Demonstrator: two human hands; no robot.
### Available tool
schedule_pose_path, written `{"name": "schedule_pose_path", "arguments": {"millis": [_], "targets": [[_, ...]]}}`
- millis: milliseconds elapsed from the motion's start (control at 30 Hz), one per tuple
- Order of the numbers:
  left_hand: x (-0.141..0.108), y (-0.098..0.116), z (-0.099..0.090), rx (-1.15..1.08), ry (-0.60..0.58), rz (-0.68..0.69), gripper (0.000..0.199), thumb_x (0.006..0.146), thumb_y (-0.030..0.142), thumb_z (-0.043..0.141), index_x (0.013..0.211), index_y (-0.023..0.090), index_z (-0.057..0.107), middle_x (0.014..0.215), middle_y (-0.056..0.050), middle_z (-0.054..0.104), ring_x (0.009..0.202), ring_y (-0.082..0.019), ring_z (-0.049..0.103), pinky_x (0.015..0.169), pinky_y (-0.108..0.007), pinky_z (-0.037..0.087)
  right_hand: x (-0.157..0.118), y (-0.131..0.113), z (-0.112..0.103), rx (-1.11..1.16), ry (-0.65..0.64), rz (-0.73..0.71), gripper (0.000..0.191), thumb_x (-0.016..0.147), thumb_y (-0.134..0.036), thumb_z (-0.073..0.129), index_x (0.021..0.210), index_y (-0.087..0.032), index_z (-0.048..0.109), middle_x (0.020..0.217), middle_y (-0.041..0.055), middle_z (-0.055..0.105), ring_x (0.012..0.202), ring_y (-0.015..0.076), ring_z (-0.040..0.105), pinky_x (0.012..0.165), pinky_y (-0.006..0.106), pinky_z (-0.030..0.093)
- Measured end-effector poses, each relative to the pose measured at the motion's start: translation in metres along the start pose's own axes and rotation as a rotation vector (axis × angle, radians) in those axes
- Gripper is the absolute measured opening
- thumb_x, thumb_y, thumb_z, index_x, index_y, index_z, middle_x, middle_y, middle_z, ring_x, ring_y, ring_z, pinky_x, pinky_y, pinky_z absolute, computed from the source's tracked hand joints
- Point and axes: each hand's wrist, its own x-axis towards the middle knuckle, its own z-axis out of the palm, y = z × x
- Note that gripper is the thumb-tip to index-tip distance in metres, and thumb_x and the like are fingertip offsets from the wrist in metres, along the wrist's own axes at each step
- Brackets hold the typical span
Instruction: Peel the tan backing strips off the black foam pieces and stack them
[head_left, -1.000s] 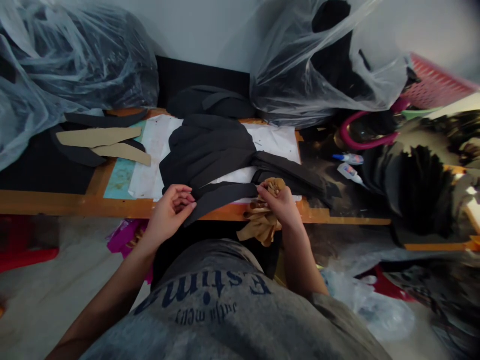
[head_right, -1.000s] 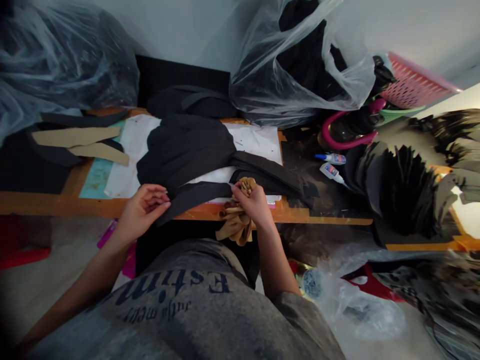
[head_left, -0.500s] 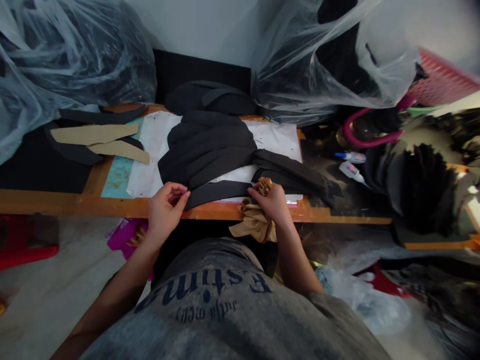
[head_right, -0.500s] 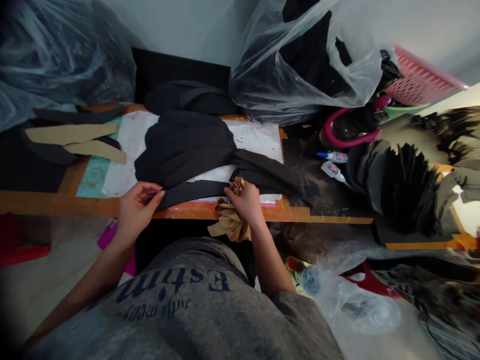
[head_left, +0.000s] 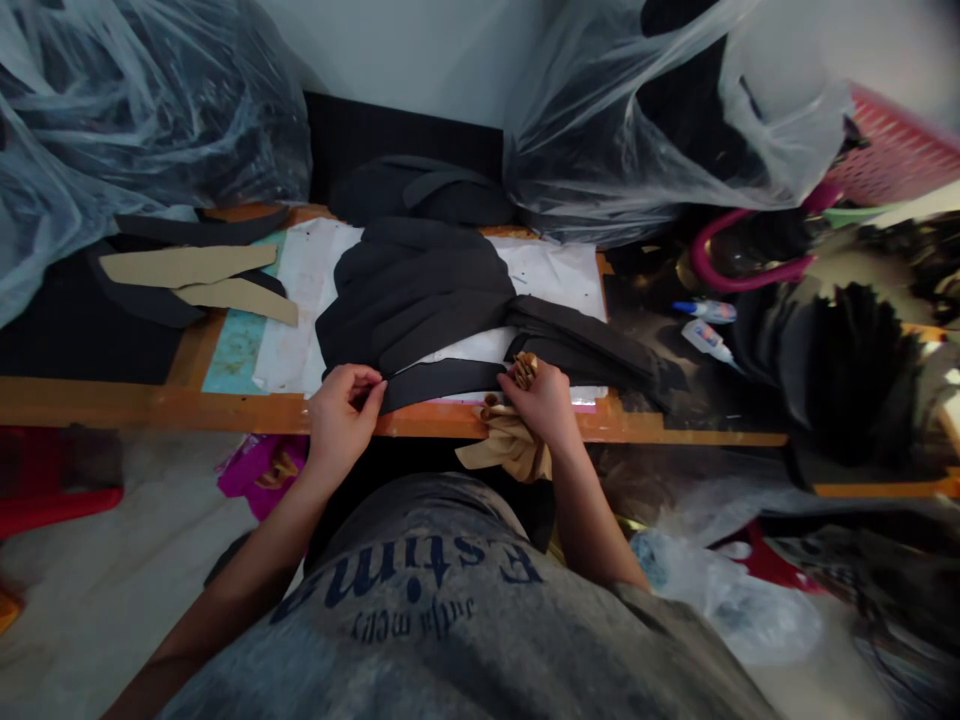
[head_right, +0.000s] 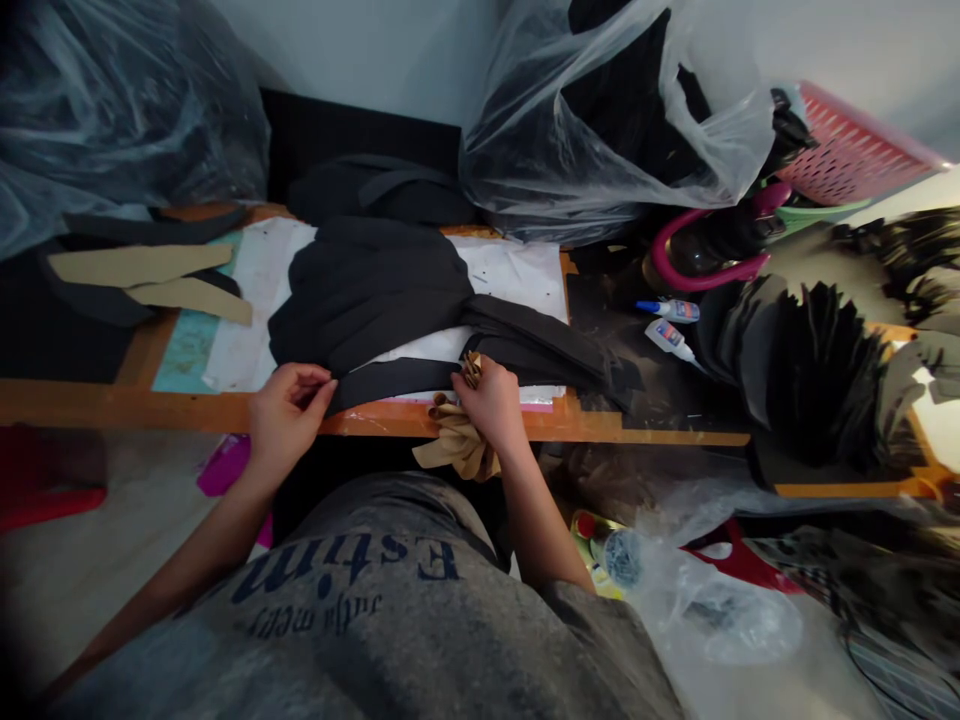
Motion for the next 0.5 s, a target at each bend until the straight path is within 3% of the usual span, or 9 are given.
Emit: {"name": "schedule_pose_path", "arguments": {"millis": [167,333,400,500], "targets": [[-0.003,0.006,0.001,0.145,0.022,0.136,0.010,0.090,0.028,0.063,0.092,0.019,0.065,0.093,-0.005,0.066,0.087,-0.017,0.065,0.079,-0.032,0.054,-0.002,-0.006,0.000,-0.273,-0.051,-0.011,0.013,0.090,-0.033,0.062,0.087,-0.021,0.062,0.083,0.0102,0.073,0.079,0.0266,0.069,0.066,0.030,0.041],[-0.010,0.009,0.006,0.309,0.018,0.351,0.017,0.093,0.020,0.057,0.102,0.020,0.071,0.115,-0.012,0.070,0.114,-0.027,0.063,0.100,-0.046,0.050,-0.013,-0.018,-0.006,-0.373,0.002,-0.007,0.030,0.095,-0.035,0.061,0.119,-0.016,0.061,0.099,0.0149,0.073,0.086,0.0302,0.069,0.067,0.033,0.044],[-0.014,0.010,0.011,0.322,-0.062,0.432,0.028,0.095,0.020,0.053,0.118,0.021,0.069,0.131,-0.012,0.067,0.126,-0.028,0.059,0.108,-0.051,0.046,-0.019,-0.024,-0.007,-0.372,0.006,-0.088,0.042,0.096,-0.035,0.060,0.135,-0.020,0.058,0.116,0.0153,0.070,0.088,0.0293,0.069,0.068,0.033,0.046],[-0.022,0.010,0.014,0.358,-0.260,0.480,0.044,0.100,0.026,0.049,0.143,0.023,0.055,0.149,-0.012,0.057,0.140,-0.030,0.051,0.117,-0.056,0.038,-0.027,-0.028,-0.002,-0.389,-0.140,-0.286,0.048,0.097,-0.034,0.057,0.145,-0.033,0.056,0.146,0.0119,0.054,0.090,0.0266,0.070,0.070,0.035,0.051]]}}
